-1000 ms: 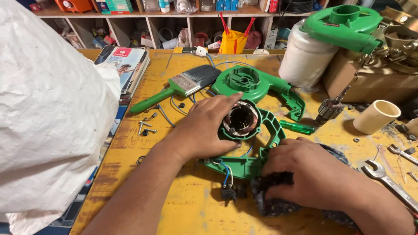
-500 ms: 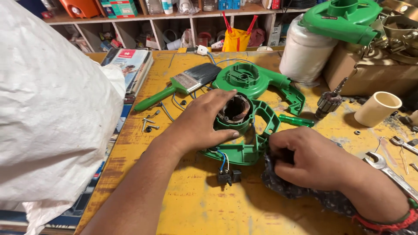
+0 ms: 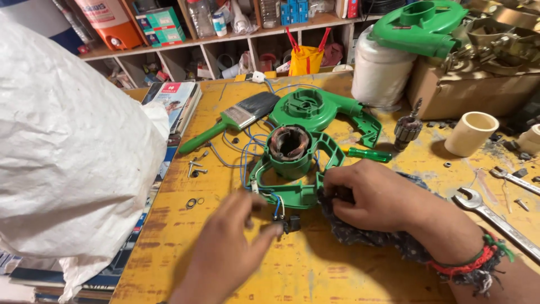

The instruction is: The person disassembles a green blower, using a screwdriver to remove small components and a cloth to wipe the internal parts. They then clean the housing with a brush before reassembling the unit by hand.

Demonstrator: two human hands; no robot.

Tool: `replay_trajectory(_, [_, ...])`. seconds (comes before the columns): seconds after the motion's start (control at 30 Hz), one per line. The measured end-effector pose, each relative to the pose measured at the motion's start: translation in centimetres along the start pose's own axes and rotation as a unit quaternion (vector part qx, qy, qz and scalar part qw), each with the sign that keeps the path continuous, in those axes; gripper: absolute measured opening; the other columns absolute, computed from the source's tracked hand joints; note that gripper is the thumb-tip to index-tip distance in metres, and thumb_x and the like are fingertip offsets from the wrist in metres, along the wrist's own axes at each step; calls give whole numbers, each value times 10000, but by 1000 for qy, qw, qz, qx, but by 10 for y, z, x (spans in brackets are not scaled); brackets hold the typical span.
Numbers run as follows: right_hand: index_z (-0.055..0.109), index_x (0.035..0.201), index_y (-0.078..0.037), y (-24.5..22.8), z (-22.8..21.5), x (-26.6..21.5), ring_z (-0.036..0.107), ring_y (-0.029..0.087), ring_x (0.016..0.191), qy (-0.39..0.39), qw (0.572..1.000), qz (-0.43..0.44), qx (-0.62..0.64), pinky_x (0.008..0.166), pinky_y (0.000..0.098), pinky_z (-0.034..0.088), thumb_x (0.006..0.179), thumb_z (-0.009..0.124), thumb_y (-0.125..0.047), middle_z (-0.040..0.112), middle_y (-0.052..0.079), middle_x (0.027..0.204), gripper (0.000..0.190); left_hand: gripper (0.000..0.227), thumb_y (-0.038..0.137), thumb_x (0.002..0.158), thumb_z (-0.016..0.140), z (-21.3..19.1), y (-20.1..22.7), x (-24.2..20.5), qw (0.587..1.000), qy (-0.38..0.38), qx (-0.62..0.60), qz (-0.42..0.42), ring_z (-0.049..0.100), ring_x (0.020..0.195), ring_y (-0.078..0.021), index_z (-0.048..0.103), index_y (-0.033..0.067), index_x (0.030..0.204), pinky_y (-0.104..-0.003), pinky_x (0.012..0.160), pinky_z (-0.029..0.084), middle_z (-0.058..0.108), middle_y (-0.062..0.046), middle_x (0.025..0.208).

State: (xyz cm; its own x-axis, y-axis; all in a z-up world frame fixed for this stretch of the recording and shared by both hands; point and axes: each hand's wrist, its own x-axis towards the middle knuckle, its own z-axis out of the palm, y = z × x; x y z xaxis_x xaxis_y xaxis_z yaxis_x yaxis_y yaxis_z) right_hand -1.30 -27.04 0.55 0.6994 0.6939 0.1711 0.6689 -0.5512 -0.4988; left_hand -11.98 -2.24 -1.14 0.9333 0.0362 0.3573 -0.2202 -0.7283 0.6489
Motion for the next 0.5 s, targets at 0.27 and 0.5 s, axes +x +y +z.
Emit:
replay_trajectory(0.27, [673, 870, -40, 4, -2, -3, 607, 226, 513, 38, 997, -10, 64, 507, 364, 504, 715, 688, -121, 646, 115, 603, 175, 449, 160, 824, 777, 30, -23, -25, 992, -9, 4, 128, 654, 1045, -373, 644, 53, 1239, -423, 847, 529, 664, -153, 1192])
replay_trajectory(0.5, [629, 931, 7, 35, 1, -3, 529, 82, 682, 149, 953, -24, 261, 593, 279, 467, 807, 631, -28, 603, 30, 748, 129, 345, 143, 912, 705, 14, -42, 23, 953, -147, -264, -30, 621, 773, -141, 703, 75, 1251, -289, 671, 536, 716, -52, 967])
